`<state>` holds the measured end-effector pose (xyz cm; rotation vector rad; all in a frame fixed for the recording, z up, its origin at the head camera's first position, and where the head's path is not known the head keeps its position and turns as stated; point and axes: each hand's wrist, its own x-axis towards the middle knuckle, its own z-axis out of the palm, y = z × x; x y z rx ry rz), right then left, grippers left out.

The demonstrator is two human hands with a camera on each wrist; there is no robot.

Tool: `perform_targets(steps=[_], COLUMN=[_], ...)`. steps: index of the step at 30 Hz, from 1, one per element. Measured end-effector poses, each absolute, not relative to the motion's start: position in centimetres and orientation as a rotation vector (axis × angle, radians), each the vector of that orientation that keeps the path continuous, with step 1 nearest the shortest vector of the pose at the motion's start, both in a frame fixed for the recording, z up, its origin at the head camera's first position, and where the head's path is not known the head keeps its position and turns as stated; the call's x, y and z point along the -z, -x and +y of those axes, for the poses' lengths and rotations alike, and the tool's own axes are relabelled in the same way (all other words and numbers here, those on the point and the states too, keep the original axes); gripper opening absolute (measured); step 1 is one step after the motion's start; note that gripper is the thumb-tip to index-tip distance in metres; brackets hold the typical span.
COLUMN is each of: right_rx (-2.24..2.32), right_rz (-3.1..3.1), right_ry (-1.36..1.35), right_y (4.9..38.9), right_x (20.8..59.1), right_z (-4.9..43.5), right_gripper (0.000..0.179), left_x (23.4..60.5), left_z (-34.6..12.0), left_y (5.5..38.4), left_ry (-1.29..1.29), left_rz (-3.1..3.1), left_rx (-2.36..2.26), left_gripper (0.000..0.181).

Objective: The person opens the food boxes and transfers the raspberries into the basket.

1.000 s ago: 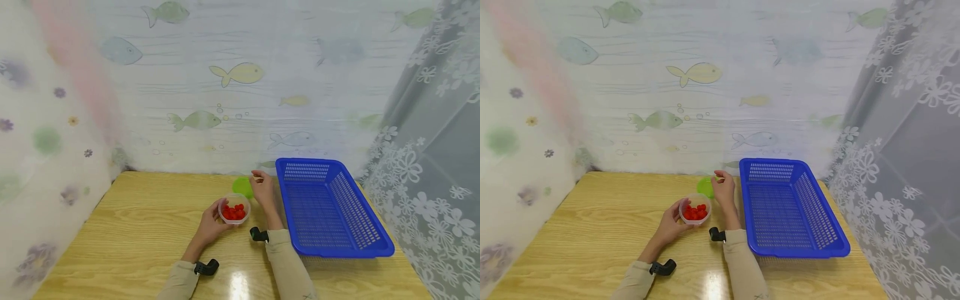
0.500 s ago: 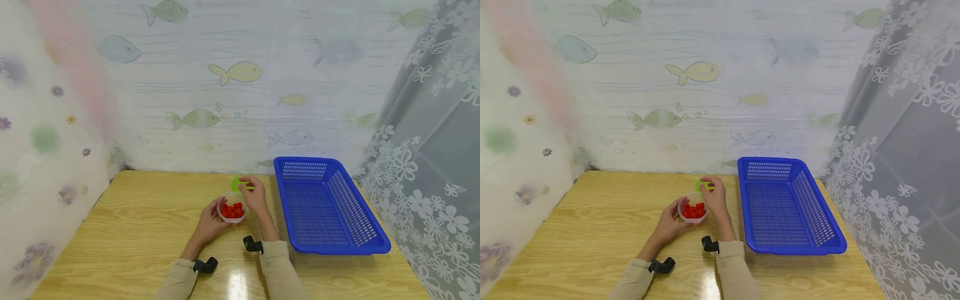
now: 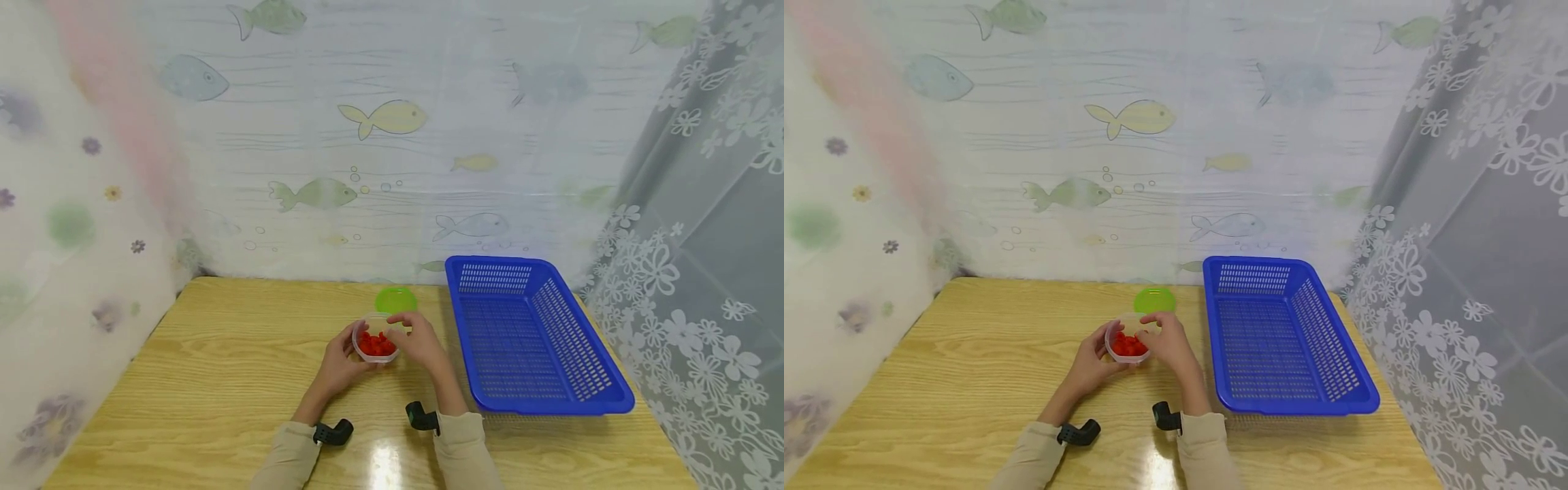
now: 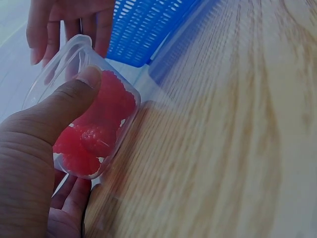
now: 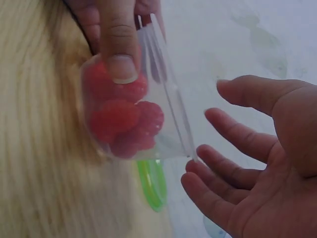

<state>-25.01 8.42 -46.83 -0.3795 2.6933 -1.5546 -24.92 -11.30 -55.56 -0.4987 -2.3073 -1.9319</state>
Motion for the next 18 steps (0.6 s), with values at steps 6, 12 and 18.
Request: perform_targets(steps=[6,12,18], right_rx=[1.495,1.413,1.313], right_rz=[2.706,2.721,2.747], right_ry=[0.395,0.373,0.348], right_y=[24.32,24.31,24.68], right_x=[47.13,47.36,47.4], right_z=[8.22,7.99,7.82], right_gripper=[0.03,0.031,0.023], left_x=[55.61,55.64,55.44], left_z=[-11.44,-11.57,-11.48], left_y=[25.01,24.99,24.85], left_ry=[0.516,0.527,0.521], left_rz=[-2.312,-2.297,-2.305], left_rx=[1.925,1.912,1.939], left_gripper=[0.088,0.087,0.087])
